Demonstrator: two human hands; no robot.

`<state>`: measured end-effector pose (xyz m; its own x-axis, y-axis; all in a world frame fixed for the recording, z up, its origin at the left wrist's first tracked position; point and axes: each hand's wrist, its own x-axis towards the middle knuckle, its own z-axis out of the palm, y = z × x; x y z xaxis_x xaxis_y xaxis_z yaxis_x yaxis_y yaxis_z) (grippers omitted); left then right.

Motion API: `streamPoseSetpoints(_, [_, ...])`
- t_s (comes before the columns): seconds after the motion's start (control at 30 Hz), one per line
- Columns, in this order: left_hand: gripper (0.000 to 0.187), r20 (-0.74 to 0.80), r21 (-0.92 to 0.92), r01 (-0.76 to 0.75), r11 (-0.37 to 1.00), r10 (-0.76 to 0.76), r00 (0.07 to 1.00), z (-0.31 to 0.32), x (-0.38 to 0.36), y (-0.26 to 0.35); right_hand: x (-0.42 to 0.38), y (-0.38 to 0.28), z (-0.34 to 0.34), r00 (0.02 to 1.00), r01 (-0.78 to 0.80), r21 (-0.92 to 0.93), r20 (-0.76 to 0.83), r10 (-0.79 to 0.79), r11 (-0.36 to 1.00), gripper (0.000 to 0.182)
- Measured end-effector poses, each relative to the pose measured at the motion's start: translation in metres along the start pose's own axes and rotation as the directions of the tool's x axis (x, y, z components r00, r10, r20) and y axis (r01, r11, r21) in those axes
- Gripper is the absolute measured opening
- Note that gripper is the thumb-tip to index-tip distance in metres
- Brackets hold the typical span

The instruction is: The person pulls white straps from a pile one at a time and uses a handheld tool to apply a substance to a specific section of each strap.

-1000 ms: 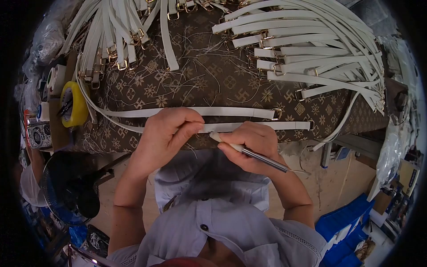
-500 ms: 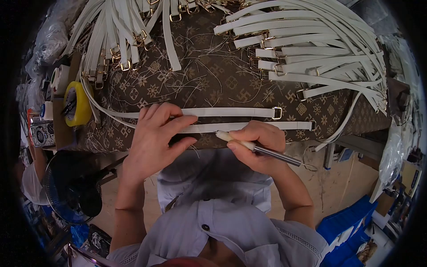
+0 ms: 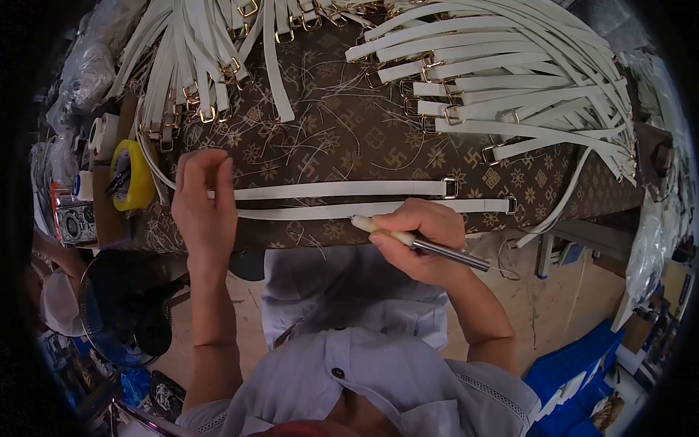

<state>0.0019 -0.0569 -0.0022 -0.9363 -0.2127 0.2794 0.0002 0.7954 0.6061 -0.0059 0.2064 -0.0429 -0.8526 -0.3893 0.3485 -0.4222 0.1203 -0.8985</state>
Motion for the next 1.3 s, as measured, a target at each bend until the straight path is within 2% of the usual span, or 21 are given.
streamPoseSetpoints(0.03, [0.014,-0.106,0.133,-0.076,0.988,0.09,0.99,-0.001,0.001,-0.002,0.0,0.0,0.0,1.0,-0.005,-0.002,0.005,0.005,1.0,0.018])
streamPoseSetpoints(0.07, [0.014,-0.105,0.132,-0.075,0.988,0.09,0.99,-0.002,0.001,0.002,0.0,0.0,0.0,1.0,-0.006,-0.002,0.006,0.006,1.0,0.018])
streamPoseSetpoints(0.1, [0.015,0.099,-0.016,-0.221,0.975,0.222,0.97,-0.003,-0.001,0.008,0.0,-0.001,0.0,1.0,-0.004,0.001,0.002,0.004,1.0,0.018])
streamPoseSetpoints(0.13, [0.016,0.272,-0.187,-0.327,0.926,0.369,0.889,-0.003,-0.002,0.013,0.001,-0.001,0.0,1.0,0.001,0.004,0.001,-0.001,1.0,0.018])
streamPoseSetpoints(0.17, [0.019,0.432,-0.251,-0.287,0.925,0.372,0.821,0.0,-0.002,0.014,0.001,0.0,0.0,1.0,0.004,0.005,0.006,-0.004,1.0,0.018])
streamPoseSetpoints(0.2, [0.019,0.431,-0.25,-0.286,0.925,0.371,0.823,0.003,0.0,0.011,0.001,0.001,0.001,1.0,0.005,0.003,-0.002,-0.005,1.0,0.018])
streamPoseSetpoints(0.27, [0.018,0.499,-0.212,-0.394,0.894,0.446,0.743,0.01,0.004,0.009,0.0,0.001,0.0,1.0,0.002,-0.004,-0.015,-0.002,1.0,0.018])
streamPoseSetpoints(0.4, [0.01,0.51,-0.189,-0.4,0.897,0.438,0.741,0.01,0.001,0.013,0.0,0.0,-0.001,1.0,0.007,-0.01,-0.008,-0.007,1.0,0.018])
streamPoseSetpoints(0.47, [0.006,0.429,-0.029,-0.351,0.936,0.329,0.841,0.007,0.0,0.011,0.001,0.0,-0.001,1.0,0.004,-0.006,-0.001,-0.004,1.0,0.018])
streamPoseSetpoints(0.5, [0.006,0.431,-0.027,-0.353,0.935,0.33,0.84,0.006,0.002,0.006,0.0,0.0,-0.001,1.0,-0.001,0.013,-0.008,0.001,1.0,0.017])
streamPoseSetpoints(0.57, [0.01,0.022,0.235,-0.261,0.936,0.264,0.964,0.002,0.008,-0.011,-0.001,0.0,-0.001,1.0,-0.004,0.035,-0.019,0.005,0.999,0.017])
streamPoseSetpoints(0.6, [0.01,-0.078,0.298,-0.17,0.939,0.202,0.976,0.0,0.012,-0.015,0.0,-0.001,-0.001,1.0,0.0,0.032,-0.014,0.0,1.0,0.017])
streamPoseSetpoints(0.63, [0.01,-0.079,0.299,-0.173,0.938,0.205,0.976,-0.003,0.012,-0.013,0.001,-0.001,-0.001,1.0,0.007,0.027,-0.009,-0.006,1.0,0.017])
streamPoseSetpoints(0.7, [0.007,0.093,-0.013,-0.239,0.971,0.239,0.967,-0.009,0.012,-0.002,0.001,-0.002,-0.001,1.0,0.0,0.014,-0.01,0.0,1.0,0.017])
streamPoseSetpoints(0.73, [0.007,0.09,-0.013,-0.236,0.972,0.236,0.968,-0.008,0.012,0.003,0.001,-0.002,-0.001,1.0,-0.007,0.002,-0.006,0.007,1.0,0.017])
streamPoseSetpoints(0.77, [0.008,0.296,-0.122,-0.281,0.952,0.306,0.905,-0.006,0.011,0.009,0.002,-0.002,-0.001,1.0,-0.004,0.002,-0.001,0.004,1.0,0.017])
streamPoseSetpoints(0.8, [0.009,0.478,-0.239,-0.3,0.923,0.381,0.791,-0.003,0.01,0.014,0.001,-0.001,-0.001,1.0,0.002,0.0,-0.001,-0.002,1.0,0.018])
streamPoseSetpoints(0.87, [0.009,0.509,-0.21,-0.351,0.913,0.408,0.757,0.004,0.015,0.012,0.0,0.0,-0.001,1.0,0.005,-0.006,-0.002,-0.005,1.0,0.018])
streamPoseSetpoints(0.93, [0.009,0.632,-0.214,-0.373,0.903,0.419,0.652,0.008,0.023,0.011,0.0,0.001,-0.001,1.0,0.016,-0.022,-0.018,-0.017,1.0,0.018])
streamPoseSetpoints(1.13, [0.008,0.72,-0.142,-0.355,0.924,0.343,0.604,0.007,0.034,0.019,0.0,0.001,-0.001,1.0,0.013,-0.002,-0.013,-0.014,1.0,0.018])
streamPoseSetpoints(1.3, [0.01,0.67,-0.144,-0.403,0.904,0.389,0.633,0.009,0.027,0.02,0.0,0.001,-0.001,1.0,0.025,0.002,-0.013,-0.025,1.0,0.018])
